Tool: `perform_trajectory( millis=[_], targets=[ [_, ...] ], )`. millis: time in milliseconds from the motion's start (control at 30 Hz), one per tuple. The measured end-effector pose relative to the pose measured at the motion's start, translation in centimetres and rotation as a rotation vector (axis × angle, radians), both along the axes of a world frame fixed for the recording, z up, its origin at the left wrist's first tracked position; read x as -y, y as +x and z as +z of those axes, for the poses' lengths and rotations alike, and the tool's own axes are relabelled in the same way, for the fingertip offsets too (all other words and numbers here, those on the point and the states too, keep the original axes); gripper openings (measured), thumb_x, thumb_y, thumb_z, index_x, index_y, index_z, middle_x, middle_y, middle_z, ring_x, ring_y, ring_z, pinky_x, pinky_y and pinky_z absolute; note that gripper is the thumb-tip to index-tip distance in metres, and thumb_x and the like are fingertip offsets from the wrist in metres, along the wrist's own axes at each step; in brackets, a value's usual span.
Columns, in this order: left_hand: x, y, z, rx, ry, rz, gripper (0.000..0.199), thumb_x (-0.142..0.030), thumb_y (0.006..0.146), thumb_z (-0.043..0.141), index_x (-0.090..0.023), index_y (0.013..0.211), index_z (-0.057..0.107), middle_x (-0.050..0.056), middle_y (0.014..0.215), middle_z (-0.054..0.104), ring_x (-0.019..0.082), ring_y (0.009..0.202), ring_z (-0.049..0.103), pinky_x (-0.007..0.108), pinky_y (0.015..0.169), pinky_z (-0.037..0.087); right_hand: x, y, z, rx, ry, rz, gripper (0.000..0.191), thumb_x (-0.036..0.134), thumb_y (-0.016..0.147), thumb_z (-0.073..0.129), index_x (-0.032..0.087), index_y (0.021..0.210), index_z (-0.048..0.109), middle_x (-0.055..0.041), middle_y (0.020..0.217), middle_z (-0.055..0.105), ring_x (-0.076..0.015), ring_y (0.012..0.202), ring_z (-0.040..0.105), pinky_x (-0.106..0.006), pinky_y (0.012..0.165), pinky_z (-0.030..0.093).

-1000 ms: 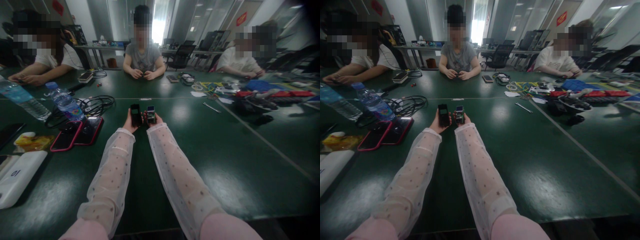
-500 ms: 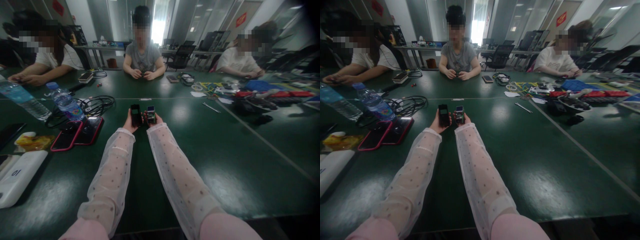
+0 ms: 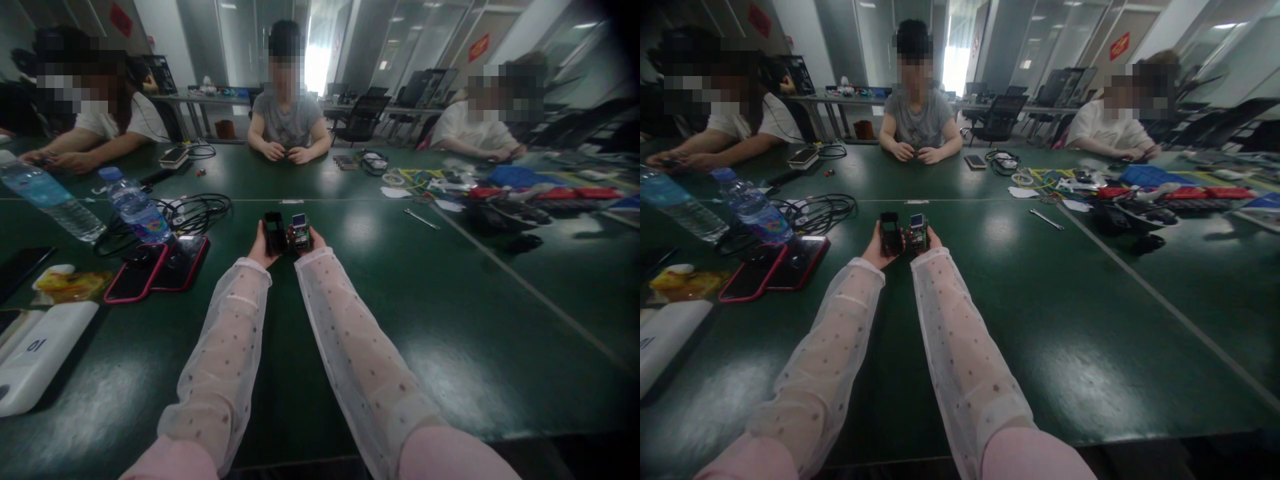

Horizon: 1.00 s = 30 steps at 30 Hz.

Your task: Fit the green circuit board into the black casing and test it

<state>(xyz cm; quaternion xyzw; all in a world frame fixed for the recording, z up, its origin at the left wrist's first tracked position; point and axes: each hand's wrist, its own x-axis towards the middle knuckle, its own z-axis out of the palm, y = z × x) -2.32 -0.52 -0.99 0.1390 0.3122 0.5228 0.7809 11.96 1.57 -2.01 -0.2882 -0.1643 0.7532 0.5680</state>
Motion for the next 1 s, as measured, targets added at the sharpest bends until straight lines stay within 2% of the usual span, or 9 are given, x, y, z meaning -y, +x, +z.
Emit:
perform_trajectory(
  millis=[100, 167, 267, 400, 567, 667, 800, 1000],
  targets=[
    [0.0, 0.1, 0.0, -0.01, -0.022, 0.014, 0.069, -0.072, 0.083, 0.033, -0.011, 0.1, 0.061, 0.009, 0.07, 0.066, 0.018, 0.063, 0.063, 0.03, 0.061, 0.052, -0.1, 0.1, 0.5, 0.124, 0.013, -0.065, 0.024, 0.029, 0.093, 0.044, 0.015, 0.104, 0.059, -0.003, 0.073, 0.07, -0.0147, 0.06, 0.067, -0.029, 0.055, 0.059],
    [0.2, 0.1, 0.2, -0.032, -0.035, 0.022, 0.07, -0.073, 0.082, 0.033, -0.011, 0.102, 0.061, 0.009, 0.07, 0.066, 0.019, 0.063, 0.063, 0.03, 0.061, 0.052, -0.3, 0.3, 1.0, 0.23, 0.036, -0.172, 0.017, 0.023, 0.088, 0.052, 0.018, 0.103, 0.06, 0.0013, 0.073, 0.069, -0.0113, 0.059, 0.065, -0.024, 0.055, 0.058],
    [0.4, 0.3, 0.5, -0.09, -0.063, 0.039, 0.071, -0.074, 0.081, 0.034, -0.013, 0.104, 0.061, 0.01, 0.073, 0.067, 0.021, 0.068, 0.064, 0.03, 0.062, 0.051, -0.6, 0.7, 2.3, 0.397, 0.111, -0.287, 0.017, 0.015, 0.08, 0.059, 0.019, 0.097, 0.062, 0.0046, 0.075, 0.068, -0.0068, 0.06, 0.064, -0.018, 0.057, 0.055],
    [0.5, 0.4, 0.6, -0.13, -0.069, 0.05, 0.071, -0.074, 0.081, 0.031, -0.015, 0.107, 0.061, 0.01, 0.08, 0.068, 0.023, 0.078, 0.065, 0.031, 0.066, 0.051, -0.4, 0.3, 4.4, 0.526, 0.235, -0.301, 0.019, 0.013, 0.075, 0.062, 0.019, 0.093, 0.065, 0.0055, 0.07, 0.065, -0.0068, 0.063, 0.063, -0.02, 0.065, 0.056],
    [0.5, 0.6, 0.4, 0.009, 0.074, -0.006, 0.07, -0.069, 0.085, 0.029, -0.013, 0.113, 0.06, 0.012, 0.092, 0.069, 0.023, 0.089, 0.065, 0.033, 0.079, 0.05, 1.5, -1.7, 6.2, 0.541, 0.402, -0.254, 0.017, 0.015, 0.08, 0.056, 0.023, 0.091, 0.065, 0.0032, 0.075, 0.068, -0.0108, 0.083, 0.066, -0.029, 0.084, 0.054],
    [0.6, 0.7, 0.2, 0.057, 0.127, -0.019, 0.066, -0.066, 0.087, 0.031, -0.014, 0.117, 0.059, 0.011, 0.094, 0.069, 0.023, 0.091, 0.065, 0.034, 0.084, 0.049, 2.7, -2.5, 6.6, 0.625, 0.452, -0.226, 0.017, 0.015, 0.079, 0.058, 0.025, 0.091, 0.065, 0.0031, 0.084, 0.069, -0.0119, 0.095, 0.065, -0.03, 0.092, 0.051],
    [0.6, 0.8, 0.1, 0.02, 0.117, -0.019, 0.065, -0.067, 0.085, 0.036, -0.015, 0.118, 0.059, 0.011, 0.093, 0.07, 0.024, 0.092, 0.065, 0.036, 0.084, 0.05, 3.7, -2.8, 6.8, 0.748, 0.497, -0.254, 0.02, 0.015, 0.076, 0.063, 0.028, 0.092, 0.064, 0.0027, 0.099, 0.068, -0.014, 0.111, 0.058, -0.029, 0.096, 0.05],
    [0.4, 0.9, -0.1, 0.0, 0.108, -0.006, 0.065, -0.067, 0.086, 0.035, -0.015, 0.117, 0.06, 0.012, 0.093, 0.07, 0.025, 0.093, 0.066, 0.036, 0.084, 0.052, 3.4, -2.8, 5.8, 0.84, 0.536, -0.335, 0.024, 0.015, 0.072, 0.066, 0.028, 0.091, 0.063, 0.0005, 0.105, 0.066, -0.0206, 0.119, 0.051, -0.037, 0.096, 0.049]
  ],
)
